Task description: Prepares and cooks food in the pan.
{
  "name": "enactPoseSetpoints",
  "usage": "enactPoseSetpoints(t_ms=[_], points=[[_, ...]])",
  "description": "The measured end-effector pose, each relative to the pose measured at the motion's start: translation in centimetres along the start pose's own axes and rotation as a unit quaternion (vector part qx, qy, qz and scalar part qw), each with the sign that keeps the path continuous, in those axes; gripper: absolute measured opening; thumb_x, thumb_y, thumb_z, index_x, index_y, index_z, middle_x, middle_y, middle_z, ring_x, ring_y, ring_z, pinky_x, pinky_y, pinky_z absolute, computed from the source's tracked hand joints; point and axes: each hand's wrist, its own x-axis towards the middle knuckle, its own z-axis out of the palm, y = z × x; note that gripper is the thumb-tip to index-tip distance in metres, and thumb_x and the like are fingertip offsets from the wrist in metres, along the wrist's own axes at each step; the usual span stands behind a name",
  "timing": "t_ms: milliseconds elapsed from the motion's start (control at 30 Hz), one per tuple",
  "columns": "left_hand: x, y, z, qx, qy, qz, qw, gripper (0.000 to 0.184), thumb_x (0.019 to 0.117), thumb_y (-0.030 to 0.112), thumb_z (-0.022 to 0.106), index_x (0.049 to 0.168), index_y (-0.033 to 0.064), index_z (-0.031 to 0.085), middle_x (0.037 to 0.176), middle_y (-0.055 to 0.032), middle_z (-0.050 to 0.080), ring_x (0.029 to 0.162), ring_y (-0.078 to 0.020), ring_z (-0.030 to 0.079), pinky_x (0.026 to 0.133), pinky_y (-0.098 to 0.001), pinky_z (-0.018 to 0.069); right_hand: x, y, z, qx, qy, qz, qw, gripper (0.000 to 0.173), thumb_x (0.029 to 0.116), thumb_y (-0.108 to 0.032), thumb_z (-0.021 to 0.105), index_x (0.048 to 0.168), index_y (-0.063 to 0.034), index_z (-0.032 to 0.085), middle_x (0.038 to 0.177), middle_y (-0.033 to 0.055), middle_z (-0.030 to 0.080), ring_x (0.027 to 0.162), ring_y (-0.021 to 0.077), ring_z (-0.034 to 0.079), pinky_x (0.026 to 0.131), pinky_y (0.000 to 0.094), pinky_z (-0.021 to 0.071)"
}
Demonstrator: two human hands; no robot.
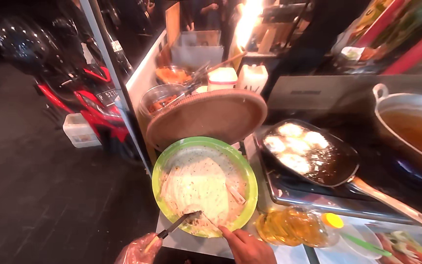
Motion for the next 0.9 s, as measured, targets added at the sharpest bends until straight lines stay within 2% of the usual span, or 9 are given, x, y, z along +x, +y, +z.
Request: enactPoseSetpoints(t_ms=[100, 200, 367, 500, 567, 600, 667, 700, 900], points=[[-1.4, 2.3, -1.8, 0.060, -0.010, 0.005, 0.998, 0.044, 0.1023, 0.052, 0.053, 0.128, 0.0215, 0.071, 0.110, -0.0067, 0.075, 0.104, -0.0227, 0.071, 0.094, -0.0524, 0.0549, -0.4, 0.5, -0.2, 0.019, -0.028, 0.011, 0.999, 0.028, 0.1055, -0.029, 0.054, 0.125, -0.0342, 0.073, 0.083, 0.0008, 0.071, 0.068, 0.0173, 0.069, 0.051, 0.0352, 0.0548], [-1.4, 3.8, -1.8, 0.149, -0.004, -0.007, 0.989, 0.046, 0.1032, 0.055, 0.047, 0.133, 0.0260, 0.068, 0.115, -0.0053, 0.075, 0.109, -0.0248, 0.071, 0.096, -0.0551, 0.0543, 0.4, 1.1, -0.8, 0.043, -0.053, -0.005, 0.998, 0.029, 0.1068, -0.033, 0.051, 0.125, -0.0343, 0.073, 0.082, 0.0006, 0.070, 0.064, 0.0180, 0.068, 0.048, 0.0373, 0.0531], [0.3, 4.4, -1.3, 0.217, -0.042, -0.048, 0.974, 0.047, 0.1029, 0.058, 0.043, 0.132, 0.0304, 0.068, 0.118, -0.0041, 0.074, 0.113, -0.0267, 0.069, 0.095, -0.0575, 0.0535, 4.4, 2.7, -1.7, 0.007, -0.047, -0.050, 0.998, 0.032, 0.1044, -0.032, 0.047, 0.120, -0.0327, 0.075, 0.072, 0.0002, 0.065, 0.053, 0.0188, 0.063, 0.042, 0.0389, 0.0489], [0.9, 5.3, -2.1, 0.254, -0.072, -0.067, 0.962, 0.046, 0.1026, 0.058, 0.043, 0.131, 0.0303, 0.067, 0.121, -0.0030, 0.073, 0.116, -0.0263, 0.068, 0.096, -0.0577, 0.0530, 6.7, 2.4, -3.0, -0.027, -0.064, -0.039, 0.997, 0.034, 0.1049, -0.034, 0.045, 0.119, -0.0302, 0.075, 0.073, -0.0003, 0.066, 0.055, 0.0193, 0.065, 0.043, 0.0394, 0.0499], [0.7, 5.7, -2.8, 0.265, -0.055, -0.069, 0.960, 0.047, 0.1027, 0.057, 0.043, 0.131, 0.0291, 0.067, 0.121, -0.0035, 0.073, 0.117, -0.0268, 0.068, 0.097, -0.0578, 0.0527, 7.6, 1.2, -4.0, -0.089, -0.121, 0.003, 0.989, 0.030, 0.1016, -0.029, 0.049, 0.114, -0.0243, 0.076, 0.077, 0.0031, 0.069, 0.059, 0.0233, 0.068, 0.046, 0.0427, 0.0528], [0.6, 5.9, -3.2, 0.270, -0.046, -0.071, 0.959, 0.047, 0.1028, 0.056, 0.043, 0.132, 0.0286, 0.067, 0.122, -0.0041, 0.073, 0.117, -0.0272, 0.067, 0.097, -0.0578, 0.0525, 8.0, 0.4, -4.8, -0.119, -0.180, 0.042, 0.976, 0.029, 0.1009, -0.025, 0.050, 0.116, -0.0206, 0.075, 0.083, 0.0064, 0.072, 0.066, 0.0272, 0.071, 0.051, 0.0459, 0.0554], [0.3, 6.1, -3.9, 0.276, -0.025, -0.077, 0.958, 0.046, 0.1028, 0.056, 0.043, 0.131, 0.0286, 0.067, 0.122, -0.0042, 0.073, 0.117, -0.0271, 0.067, 0.097, -0.0575, 0.0525, 9.1, -1.3, -6.0, -0.153, -0.317, 0.130, 0.927, 0.031, 0.1006, -0.019, 0.048, 0.123, -0.0164, 0.069, 0.101, 0.0104, 0.073, 0.083, 0.0319, 0.073, 0.064, 0.0509, 0.0576], [0.2, 6.0, -4.1, 0.276, -0.014, -0.077, 0.958, 0.047, 0.1028, 0.056, 0.043, 0.132, 0.0292, 0.067, 0.124, -0.0038, 0.072, 0.118, -0.0267, 0.067, 0.098, -0.0571, 0.0522, 9.3, -1.8, -6.2, -0.157, -0.349, 0.150, 0.912, 0.031, 0.0996, -0.016, 0.049, 0.123, -0.0143, 0.069, 0.105, 0.0117, 0.072, 0.086, 0.0329, 0.073, 0.066, 0.0519, 0.0575], [-0.8, 5.1, -4.6, 0.237, 0.023, -0.070, 0.969, 0.046, 0.1027, 0.056, 0.045, 0.134, 0.0300, 0.067, 0.123, -0.0038, 0.073, 0.118, -0.0275, 0.067, 0.099, -0.0576, 0.0515, 9.9, -5.1, -7.1, -0.156, -0.448, 0.183, 0.861, 0.029, 0.0946, -0.006, 0.053, 0.119, -0.0062, 0.069, 0.115, 0.0171, 0.070, 0.093, 0.0368, 0.072, 0.070, 0.0546, 0.0574]])
